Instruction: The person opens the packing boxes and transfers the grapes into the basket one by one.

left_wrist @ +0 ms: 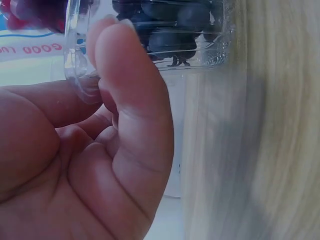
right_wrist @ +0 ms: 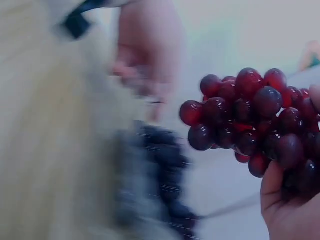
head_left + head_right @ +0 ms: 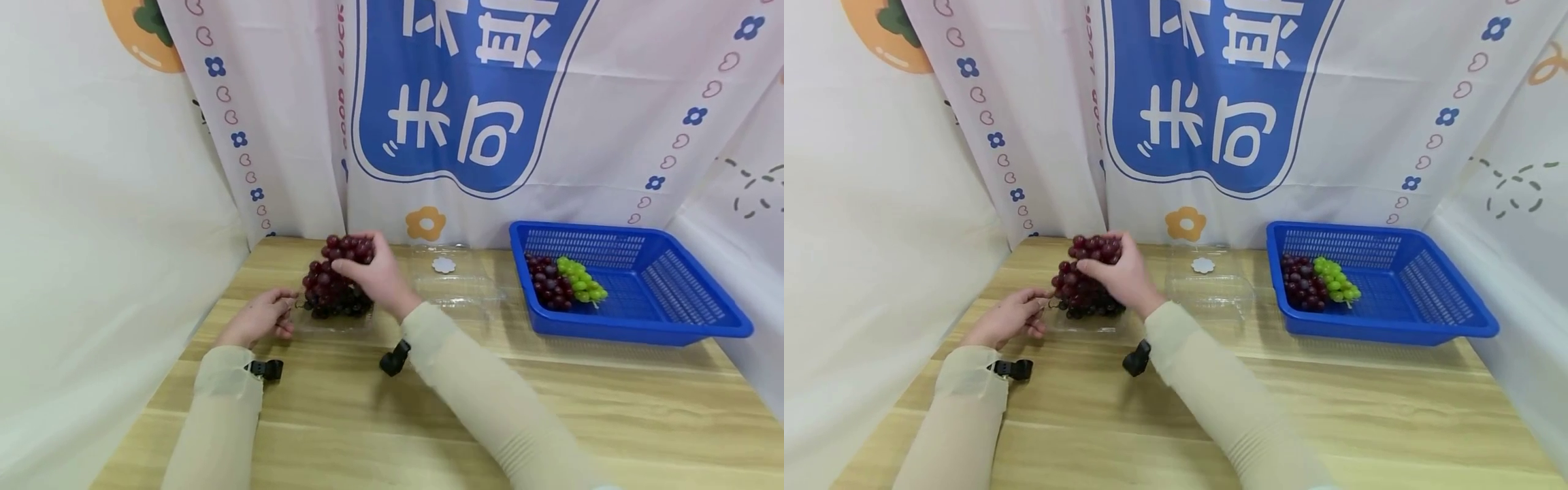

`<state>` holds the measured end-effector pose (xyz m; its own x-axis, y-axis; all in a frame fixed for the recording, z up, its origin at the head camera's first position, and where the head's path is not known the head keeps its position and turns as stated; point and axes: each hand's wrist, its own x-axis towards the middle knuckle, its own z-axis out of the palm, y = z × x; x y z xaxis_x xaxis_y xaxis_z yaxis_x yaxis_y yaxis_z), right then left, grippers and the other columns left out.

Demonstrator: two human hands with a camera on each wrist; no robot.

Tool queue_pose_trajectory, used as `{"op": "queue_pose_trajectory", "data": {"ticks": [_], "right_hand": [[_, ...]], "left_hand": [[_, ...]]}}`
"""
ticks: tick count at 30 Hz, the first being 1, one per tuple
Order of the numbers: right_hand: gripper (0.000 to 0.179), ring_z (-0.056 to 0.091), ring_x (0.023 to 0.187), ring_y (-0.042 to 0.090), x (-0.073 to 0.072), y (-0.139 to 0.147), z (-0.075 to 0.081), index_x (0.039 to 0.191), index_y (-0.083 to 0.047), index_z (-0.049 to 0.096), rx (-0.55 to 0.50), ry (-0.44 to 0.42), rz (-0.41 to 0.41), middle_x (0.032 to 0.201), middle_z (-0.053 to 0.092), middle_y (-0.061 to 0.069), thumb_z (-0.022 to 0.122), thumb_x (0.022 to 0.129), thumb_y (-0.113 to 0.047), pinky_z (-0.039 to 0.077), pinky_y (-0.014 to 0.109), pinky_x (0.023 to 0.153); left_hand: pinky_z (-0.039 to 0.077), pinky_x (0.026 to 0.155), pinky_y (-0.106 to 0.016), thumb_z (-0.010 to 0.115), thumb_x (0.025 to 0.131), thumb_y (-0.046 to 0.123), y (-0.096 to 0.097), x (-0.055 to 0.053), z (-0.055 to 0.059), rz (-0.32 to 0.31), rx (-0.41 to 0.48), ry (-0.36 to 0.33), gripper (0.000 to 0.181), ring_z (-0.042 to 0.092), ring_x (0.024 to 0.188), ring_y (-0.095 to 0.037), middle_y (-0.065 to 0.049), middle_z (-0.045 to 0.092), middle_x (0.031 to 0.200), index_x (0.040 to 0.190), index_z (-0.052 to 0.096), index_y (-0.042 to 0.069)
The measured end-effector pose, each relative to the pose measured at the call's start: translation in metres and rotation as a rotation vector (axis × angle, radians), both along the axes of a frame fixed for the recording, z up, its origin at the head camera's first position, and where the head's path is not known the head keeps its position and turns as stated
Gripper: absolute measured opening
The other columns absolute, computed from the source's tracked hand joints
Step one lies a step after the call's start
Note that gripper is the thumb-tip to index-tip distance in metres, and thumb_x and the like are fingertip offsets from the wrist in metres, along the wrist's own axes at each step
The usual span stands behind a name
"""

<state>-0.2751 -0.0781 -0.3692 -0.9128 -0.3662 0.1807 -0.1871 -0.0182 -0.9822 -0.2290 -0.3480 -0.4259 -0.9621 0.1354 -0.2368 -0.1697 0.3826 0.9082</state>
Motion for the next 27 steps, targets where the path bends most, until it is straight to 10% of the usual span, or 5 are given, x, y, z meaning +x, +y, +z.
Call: {"op": "queue_pose_trajectory", "data": {"ticks": [14,27], "right_hand": [[0.037,0.058,0.108,0.027,-0.064,0.152,0.082,0.131,-0.015,0.054,-0.452,-0.082,-0.12,0.129,0.057,0.014,0.068,0.099,-0.028,0.055,0.034,0.084],[0.057,0.06,0.103,0.014,-0.076,0.335,0.088,0.138,-0.018,0.052,-0.107,-0.265,-0.333,0.122,0.059,0.0,0.072,0.093,-0.045,0.058,0.023,0.075]], "left_hand": [[0.063,0.076,-0.045,0.034,0.111,0.013,-0.001,0.0,0.0,0.001,-0.003,-0.005,0.048,0.063,0.081,-0.028,-0.025,0.048,0.109,0.153,0.028,-0.01],[0.062,0.075,-0.042,0.035,0.111,0.012,0.001,-0.002,0.0,0.002,0.019,-0.013,0.047,0.062,0.083,-0.028,-0.026,0.045,0.118,0.153,0.029,-0.009]]}}
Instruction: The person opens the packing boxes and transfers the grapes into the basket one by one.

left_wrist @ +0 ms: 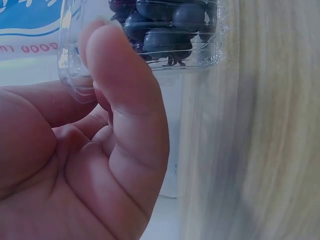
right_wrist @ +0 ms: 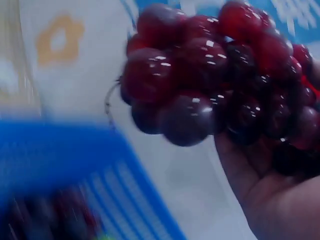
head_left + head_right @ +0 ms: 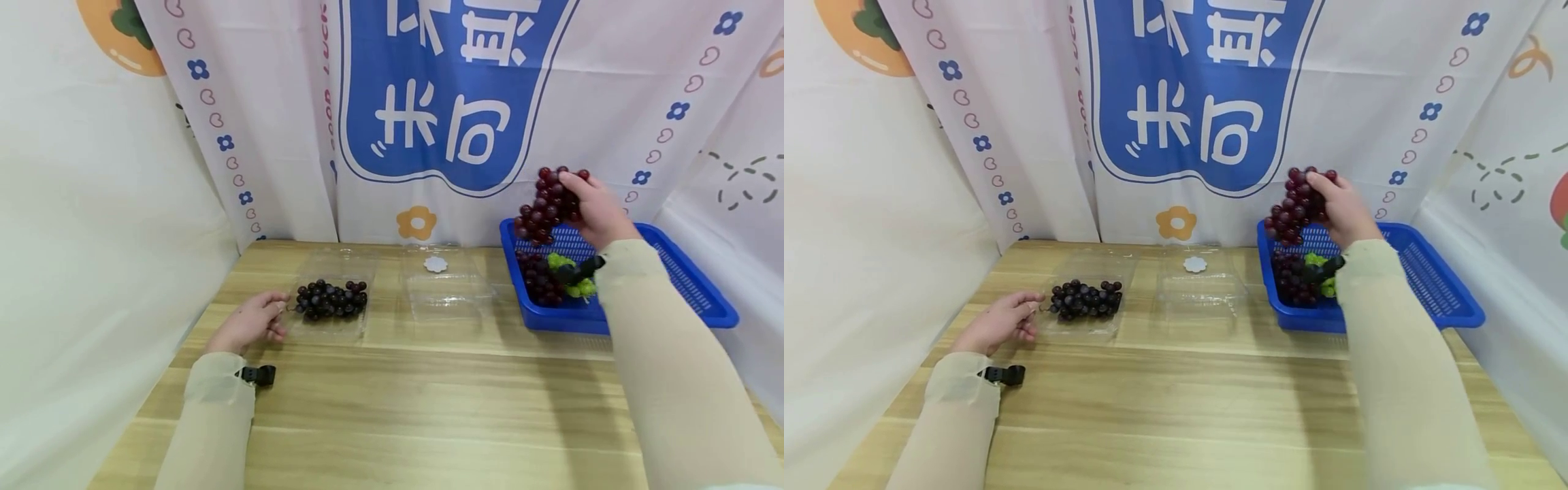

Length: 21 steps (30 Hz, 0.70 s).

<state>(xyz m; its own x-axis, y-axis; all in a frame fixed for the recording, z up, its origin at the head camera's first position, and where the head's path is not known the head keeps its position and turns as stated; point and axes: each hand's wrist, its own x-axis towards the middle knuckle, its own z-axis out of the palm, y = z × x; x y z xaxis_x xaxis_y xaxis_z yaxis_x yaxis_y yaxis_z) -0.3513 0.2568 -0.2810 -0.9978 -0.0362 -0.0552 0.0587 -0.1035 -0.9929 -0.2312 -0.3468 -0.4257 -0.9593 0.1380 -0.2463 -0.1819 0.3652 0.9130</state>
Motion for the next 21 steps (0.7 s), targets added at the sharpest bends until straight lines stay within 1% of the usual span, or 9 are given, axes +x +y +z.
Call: {"op": "queue_pose_trajectory", "data": {"ticks": [2,5,8,10,15,16,17,19,21], "right_hand": [[0.052,0.064,0.098,0.011,0.0,0.025,-0.004,0.134,-0.019,0.053,0.065,-0.042,0.027,0.115,0.063,-0.005,0.07,0.094,-0.046,0.059,0.023,0.074],[0.033,0.068,0.091,0.009,0.001,0.059,-0.011,0.122,-0.023,0.059,0.111,-0.094,0.084,0.103,0.069,-0.009,0.067,0.097,-0.044,0.061,0.026,0.074],[0.016,0.07,0.09,0.011,0.004,0.089,-0.017,0.111,-0.028,0.065,0.158,-0.134,0.164,0.099,0.071,-0.009,0.059,0.103,-0.041,0.061,0.029,0.077],[0.015,0.07,0.09,0.011,0.006,0.107,-0.021,0.107,-0.032,0.066,0.198,-0.15,0.206,0.099,0.071,-0.008,0.053,0.105,-0.04,0.061,0.029,0.078],[0.015,0.067,0.093,0.009,0.01,0.147,-0.035,0.122,-0.041,0.049,0.342,-0.19,0.266,0.105,0.064,-0.013,0.044,0.108,-0.041,0.06,0.033,0.083],[0.018,0.066,0.094,0.01,0.011,0.153,-0.038,0.126,-0.041,0.044,0.389,-0.205,0.275,0.107,0.062,-0.012,0.043,0.108,-0.042,0.06,0.035,0.084],[0.027,0.066,0.096,0.012,0.011,0.158,-0.041,0.133,-0.037,0.039,0.444,-0.223,0.291,0.112,0.061,-0.007,0.042,0.107,-0.044,0.06,0.038,0.086],[0.052,0.065,0.102,0.022,0.011,0.165,-0.046,0.148,-0.02,0.029,0.568,-0.26,0.322,0.124,0.058,0.013,0.039,0.107,-0.05,0.059,0.044,0.09],[0.079,0.06,0.113,0.041,0.011,0.169,-0.05,0.156,-0.001,0.014,0.714,-0.29,0.342,0.137,0.042,0.037,0.036,0.105,-0.057,0.055,0.053,0.095]], "left_hand": [[0.062,0.076,-0.042,0.035,0.111,0.012,-0.001,-0.001,0.0,0.004,-0.004,-0.002,0.047,0.062,0.083,-0.028,-0.025,0.046,0.115,0.153,0.029,-0.007],[0.062,0.076,-0.043,0.036,0.111,0.014,-0.001,-0.001,0.0,0.0,-0.012,0.007,0.048,0.062,0.082,-0.029,-0.023,0.048,0.106,0.153,0.029,-0.007],[0.062,0.077,-0.044,0.036,0.111,0.014,0.0,0.0,0.001,-0.004,-0.019,0.011,0.048,0.062,0.083,-0.029,-0.022,0.049,0.102,0.154,0.029,-0.007],[0.062,0.077,-0.044,0.037,0.11,0.013,0.001,0.001,0.001,0.002,-0.021,0.008,0.048,0.062,0.082,-0.029,-0.022,0.05,0.103,0.153,0.03,-0.007],[0.062,0.075,-0.043,0.035,0.11,0.011,0.0,0.003,0.001,0.007,-0.014,0.004,0.047,0.062,0.081,-0.028,-0.021,0.049,0.102,0.153,0.03,-0.008],[0.062,0.075,-0.043,0.034,0.11,0.011,0.0,0.003,0.001,0.004,-0.012,0.006,0.047,0.062,0.081,-0.028,-0.021,0.049,0.101,0.153,0.029,-0.009],[0.062,0.074,-0.043,0.034,0.11,0.01,0.0,0.003,0.001,0.006,-0.009,0.005,0.047,0.062,0.081,-0.029,-0.021,0.049,0.1,0.153,0.029,-0.009],[0.062,0.074,-0.042,0.033,0.11,0.01,0.0,0.003,0.001,0.008,-0.004,0.005,0.046,0.062,0.08,-0.029,-0.02,0.049,0.097,0.152,0.029,-0.009],[0.062,0.073,-0.042,0.032,0.11,0.01,0.0,0.003,0.001,0.007,-0.004,0.005,0.046,0.062,0.08,-0.029,-0.02,0.048,0.098,0.152,0.029,-0.009]]}}
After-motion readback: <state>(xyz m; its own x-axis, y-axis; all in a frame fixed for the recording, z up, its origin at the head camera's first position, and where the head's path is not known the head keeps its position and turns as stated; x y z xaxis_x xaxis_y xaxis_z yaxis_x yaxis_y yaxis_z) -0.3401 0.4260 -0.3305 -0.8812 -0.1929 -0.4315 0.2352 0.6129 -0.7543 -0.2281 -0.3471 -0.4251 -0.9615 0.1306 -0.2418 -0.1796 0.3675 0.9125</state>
